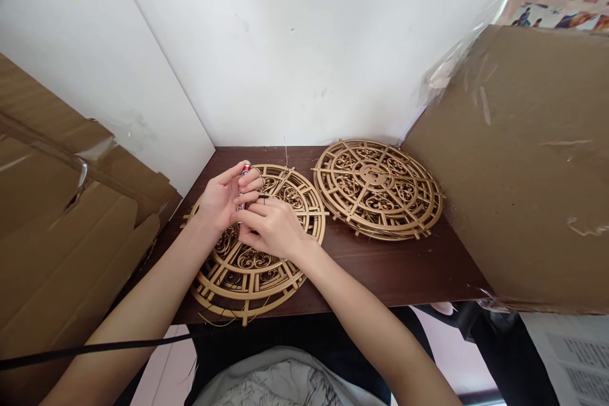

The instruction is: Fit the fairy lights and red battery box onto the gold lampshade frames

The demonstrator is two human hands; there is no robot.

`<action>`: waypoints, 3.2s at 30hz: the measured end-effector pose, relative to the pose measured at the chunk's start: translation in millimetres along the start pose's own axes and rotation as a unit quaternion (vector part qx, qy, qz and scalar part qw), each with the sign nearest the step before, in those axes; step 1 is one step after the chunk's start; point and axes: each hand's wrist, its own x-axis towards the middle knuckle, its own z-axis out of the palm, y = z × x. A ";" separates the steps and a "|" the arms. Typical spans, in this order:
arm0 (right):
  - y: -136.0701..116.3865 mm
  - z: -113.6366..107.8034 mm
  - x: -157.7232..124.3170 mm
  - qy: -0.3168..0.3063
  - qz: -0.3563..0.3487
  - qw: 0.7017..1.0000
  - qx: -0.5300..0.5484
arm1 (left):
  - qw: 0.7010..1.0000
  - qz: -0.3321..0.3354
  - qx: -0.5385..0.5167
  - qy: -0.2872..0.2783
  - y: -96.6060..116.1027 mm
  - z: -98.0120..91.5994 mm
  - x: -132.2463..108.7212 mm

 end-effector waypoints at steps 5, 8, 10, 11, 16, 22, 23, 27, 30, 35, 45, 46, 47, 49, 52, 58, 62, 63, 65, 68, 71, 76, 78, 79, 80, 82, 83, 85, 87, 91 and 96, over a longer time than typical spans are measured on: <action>-0.9 -1.5 1.1 0.005 0.001 1.000 0.015 | 1.000 0.000 -0.008 0.012 0.7 2.1 -1.0; -1.1 -1.9 1.1 0.005 0.001 1.000 0.020 | 1.000 0.001 -0.013 0.022 0.5 3.3 -1.1; -1.1 -1.9 0.7 0.004 0.001 1.000 0.023 | 1.000 -0.003 -0.010 0.019 0.2 3.2 -0.8; -1.1 -1.7 0.5 0.004 0.001 1.000 0.024 | 1.000 -0.004 -0.008 0.017 0.2 2.9 -0.6; -0.7 -1.0 0.4 0.005 -0.002 1.000 0.031 | 1.000 -0.004 -0.003 0.008 0.9 1.4 -0.5; -0.3 -2.9 1.4 -0.008 -0.008 0.999 0.030 | 1.000 0.001 -0.019 0.021 0.8 2.7 -1.4; -0.2 -3.2 1.4 -0.010 -0.009 0.999 0.029 | 1.000 0.002 -0.019 0.019 0.7 2.8 -1.5; 0.2 -3.6 1.3 -0.014 -0.015 0.999 0.033 | 1.000 -0.004 -0.016 0.017 0.9 2.7 -1.8; 0.7 -3.4 1.3 -0.019 -0.012 0.999 0.035 | 0.999 -0.006 -0.022 0.028 1.6 2.7 -1.7; 1.1 -3.6 1.7 -0.015 -0.013 0.999 0.044 | 1.000 -0.010 -0.015 0.023 2.1 3.1 -1.7; -0.3 -4.9 2.4 -0.014 -0.012 0.999 0.040 | 1.000 -0.014 -0.005 0.016 1.5 2.0 -1.9; -0.3 -4.9 2.5 -0.017 -0.011 0.999 0.038 | 1.000 -0.014 -0.006 0.017 1.5 2.0 -1.8; -0.4 -4.7 2.5 -0.018 -0.010 0.999 0.037 | 1.000 -0.012 -0.007 0.018 1.6 2.1 -1.7; -0.3 -4.4 2.4 -0.017 -0.010 0.999 0.034 | 1.000 -0.009 -0.011 0.019 1.8 2.5 -1.6; -0.1 -4.1 2.2 -0.018 -0.011 0.999 0.033 | 0.999 -0.011 -0.021 0.026 1.9 2.6 -1.4; 0.2 -3.0 0.9 -0.018 -0.012 1.000 0.021 | 0.999 -0.020 -0.024 0.019 -0.1 0.5 -0.8; 0.8 -0.3 -0.6 -0.007 -0.019 1.000 0.014 | 1.000 -0.016 -0.011 0.004 -1.1 0.6 -0.9; 1.0 0.2 -0.8 -0.007 -0.020 1.000 0.011 | 1.000 -0.013 -0.010 0.002 -1.1 0.7 -0.8; 1.3 0.7 -1.1 -0.012 -0.019 1.000 0.004 | 1.000 -0.011 -0.012 0.005 -1.2 1.1 -0.6; 1.3 0.6 -1.2 -0.021 -0.016 1.000 -0.008 | 0.999 -0.017 -0.025 0.020 -1.3 1.8 -0.5; 1.2 0.4 -1.1 -0.022 -0.018 1.000 -0.013 | 0.999 -0.023 -0.034 0.028 -1.5 2.6 -0.9; 1.4 0.3 -0.7 -0.012 -0.021 1.000 -0.005 | 0.999 -0.023 -0.029 0.025 -1.7 2.3 -1.2; 1.2 0.2 -0.5 -0.010 -0.019 1.000 -0.003 | 0.999 -0.021 -0.024 0.015 -1.8 1.6 -0.8; 1.1 0.1 -0.4 -0.009 -0.019 1.000 -0.001 | 1.000 -0.020 -0.020 0.009 -1.8 1.3 -0.6; 1.0 0.0 -0.3 -0.008 -0.019 1.000 0.001 | 1.000 -0.018 -0.017 0.003 -1.9 1.1 -0.4; 0.7 -0.2 -0.2 -0.006 -0.020 1.000 0.004 | 1.000 -0.018 -0.013 -0.001 -1.9 1.1 0.0; 0.6 -0.2 -0.1 -0.006 -0.020 1.000 0.005 | 1.000 -0.019 -0.012 -0.001 -1.9 1.2 0.0; 0.5 -0.2 -0.1 -0.007 -0.017 1.000 0.003 | 1.000 -0.021 -0.013 0.003 -1.9 1.5 0.0; 0.7 0.0 -0.3 -0.006 -0.016 1.000 0.001 | 1.000 -0.022 -0.012 0.002 -1.9 1.5 -0.2; 1.4 0.8 -1.1 0.007 -0.020 1.000 0.010 | 1.000 -0.017 -0.003 -0.010 -2.0 0.1 -0.5; 1.3 1.1 -1.4 0.015 -0.021 0.999 0.019 | 1.000 -0.017 0.007 -0.019 -2.0 -1.6 0.0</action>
